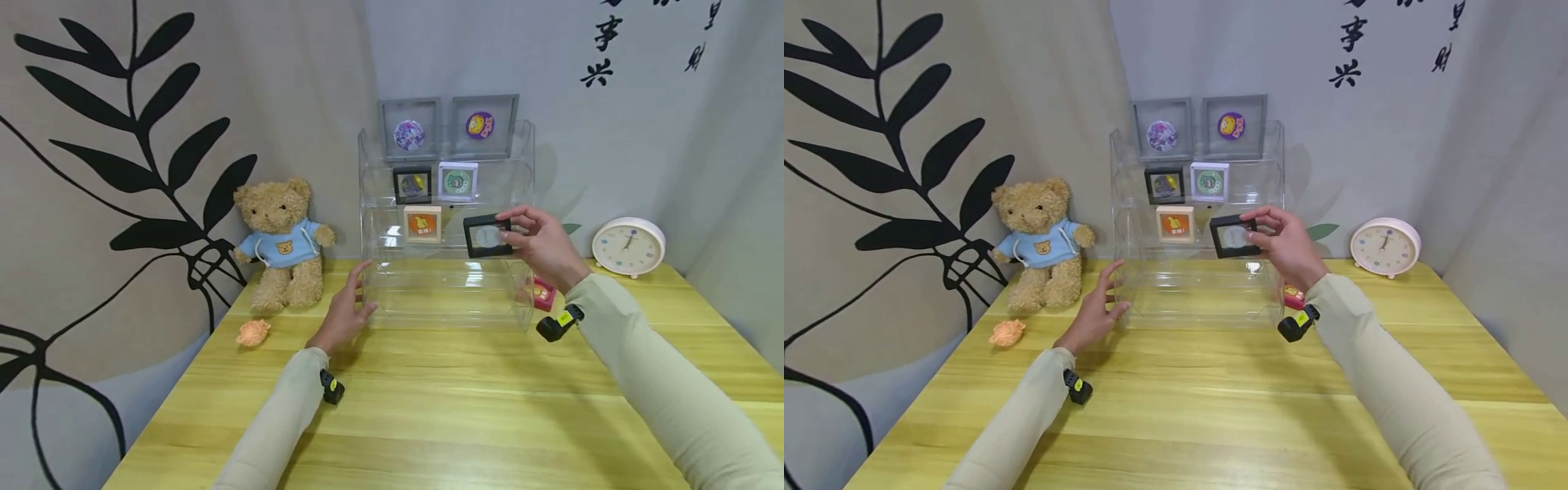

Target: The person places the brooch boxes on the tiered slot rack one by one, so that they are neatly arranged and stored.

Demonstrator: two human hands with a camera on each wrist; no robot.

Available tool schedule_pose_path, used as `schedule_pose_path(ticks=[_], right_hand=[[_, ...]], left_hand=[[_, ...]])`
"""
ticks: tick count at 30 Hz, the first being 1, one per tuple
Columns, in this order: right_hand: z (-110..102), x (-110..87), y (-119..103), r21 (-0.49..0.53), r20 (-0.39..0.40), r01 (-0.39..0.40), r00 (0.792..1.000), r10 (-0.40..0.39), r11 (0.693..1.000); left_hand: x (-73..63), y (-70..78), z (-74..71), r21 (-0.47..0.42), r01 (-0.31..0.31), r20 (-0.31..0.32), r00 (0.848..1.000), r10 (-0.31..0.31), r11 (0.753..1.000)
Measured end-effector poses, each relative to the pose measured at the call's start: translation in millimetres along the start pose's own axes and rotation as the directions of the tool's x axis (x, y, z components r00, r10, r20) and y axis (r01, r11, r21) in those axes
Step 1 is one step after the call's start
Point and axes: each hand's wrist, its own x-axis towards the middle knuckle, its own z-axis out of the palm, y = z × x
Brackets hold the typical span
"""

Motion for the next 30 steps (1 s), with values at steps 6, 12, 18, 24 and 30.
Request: schedule_pose_path(ticks=[6, 12, 18, 24, 30], right_hand=[[17, 30.2, -1, -0.054, -0.119, 0.008, 0.993, -0.015, 0.998], [25, 53.0, 1, -0.141, -0.100, 0.041, 0.993, -0.056, 0.989], [33, 64.4, 8, -0.209, -0.106, 0.055, 0.991, -0.079, 0.976], [36, 69.7, 15, -0.354, -0.092, 0.054, 0.991, -0.092, 0.934], [30, 69.5, 17, -0.531, 0.014, 0.122, 0.991, -0.135, 0.838]], left_hand=[[-0.8, -0.8, 0.3, 0.001, 0.006, 0.005, 1.000, -0.006, 1.000], [-0.6, -0.4, -0.7, 0.003, -0.010, -0.007, 1.000, 0.010, 1.000], [-1.3, 0.8, -1.8, 0.000, -0.004, -0.011, 1.000, 0.004, 1.000], [-1.7, 1.3, -1.6, -0.014, -0.005, -0.004, 1.000, 0.005, 1.000], [-0.7, -0.1, -0.2, -0.018, -0.007, -0.006, 1.000, 0.007, 1.000]])
